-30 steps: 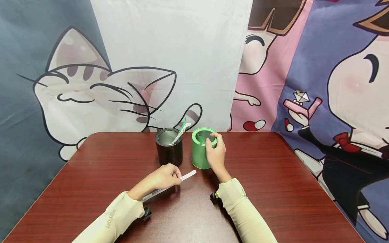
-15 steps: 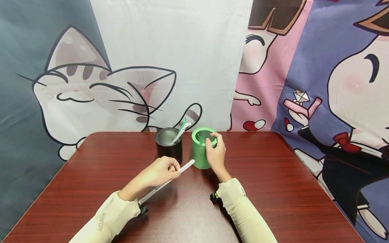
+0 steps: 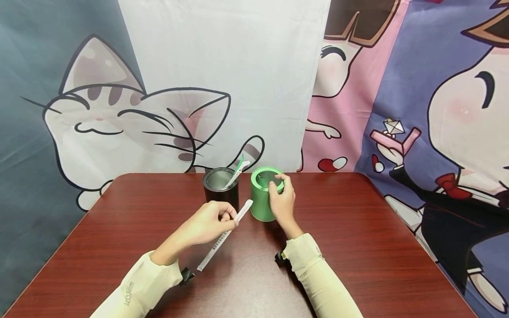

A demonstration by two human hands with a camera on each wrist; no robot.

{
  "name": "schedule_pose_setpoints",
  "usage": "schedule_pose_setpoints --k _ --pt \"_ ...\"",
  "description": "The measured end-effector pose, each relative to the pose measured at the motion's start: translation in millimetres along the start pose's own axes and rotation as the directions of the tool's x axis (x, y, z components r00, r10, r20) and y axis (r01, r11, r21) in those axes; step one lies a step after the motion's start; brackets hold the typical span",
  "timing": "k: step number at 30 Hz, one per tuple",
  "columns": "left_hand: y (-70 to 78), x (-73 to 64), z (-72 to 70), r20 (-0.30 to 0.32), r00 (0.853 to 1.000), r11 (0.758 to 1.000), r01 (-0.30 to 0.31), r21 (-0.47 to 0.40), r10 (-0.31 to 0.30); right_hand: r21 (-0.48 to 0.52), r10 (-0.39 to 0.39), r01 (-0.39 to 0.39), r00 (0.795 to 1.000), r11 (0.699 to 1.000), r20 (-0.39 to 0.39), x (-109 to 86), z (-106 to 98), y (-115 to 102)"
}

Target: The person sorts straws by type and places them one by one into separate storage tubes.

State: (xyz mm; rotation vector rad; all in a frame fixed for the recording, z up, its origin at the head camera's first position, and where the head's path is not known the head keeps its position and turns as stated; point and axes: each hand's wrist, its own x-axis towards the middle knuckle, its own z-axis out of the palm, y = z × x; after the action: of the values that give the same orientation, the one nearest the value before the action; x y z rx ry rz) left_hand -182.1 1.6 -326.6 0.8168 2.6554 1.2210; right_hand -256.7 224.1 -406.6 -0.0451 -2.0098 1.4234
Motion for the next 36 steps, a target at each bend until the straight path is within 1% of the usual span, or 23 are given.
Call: schedule_pose_setpoints --k 4,9,16,19,22,27,29,31,35,36 --pt "2.4 -0.7 -2.1 -0.012 1.000 1.000 -0.004 -0.014 0.004 0.000 0.003 -0.003 1.000 1.000 -0.001 -0.3 0 -1" --pt "3.3 -1.8 -2.7 -0.011 1.000 1.000 -0.006 -0.025 0.006 -0.004 0.010 -0.010 1.000 1.000 -0.002 -1.2 0 -1" --pt "7.2 -2.8 -4.5 -0.026 0.999 0.998 -0.034 -0.057 0.033 -0.020 0.009 -0.009 1.000 1.000 -0.011 -1.7 -2 0" --pt "8.8 -3.9 -5.8 -0.052 0.998 0.997 -0.050 -0.065 0.047 -0.032 0.014 -0.015 1.000 0.999 -0.013 -2.0 -2 1" --pt "9.8 -5.5 -7.1 -0.090 0.994 0.995 -0.065 -0.072 0.058 -0.039 0.013 -0.013 1.000 0.999 -0.006 -2.5 -1 0" --pt "10.8 -6.7 -8.8 -0.156 0.985 0.992 -0.093 -0.090 0.078 -0.034 0.008 -0.008 1.000 0.999 -0.004 -3.1 0 -2" --pt "11.6 -6.7 -9.5 -0.179 0.980 0.988 -0.108 -0.107 0.088 -0.028 0.007 -0.007 1.000 1.000 -0.003 -3.2 0 -2" --pt "13.4 -7.2 -10.8 -0.190 0.977 0.981 -0.121 -0.150 0.092 -0.023 0.007 -0.007 1.000 1.000 0.000 -3.4 0 -2" --pt "18.4 -8.9 -14.2 -0.220 0.972 0.960 -0.138 -0.245 0.084 -0.022 0.009 -0.008 1.000 1.000 0.002 -3.7 -1 -2" --pt "23.2 -11.3 -16.7 -0.233 0.969 0.953 -0.140 -0.268 0.077 -0.024 0.009 -0.009 1.000 1.000 0.003 -3.8 -1 -2"
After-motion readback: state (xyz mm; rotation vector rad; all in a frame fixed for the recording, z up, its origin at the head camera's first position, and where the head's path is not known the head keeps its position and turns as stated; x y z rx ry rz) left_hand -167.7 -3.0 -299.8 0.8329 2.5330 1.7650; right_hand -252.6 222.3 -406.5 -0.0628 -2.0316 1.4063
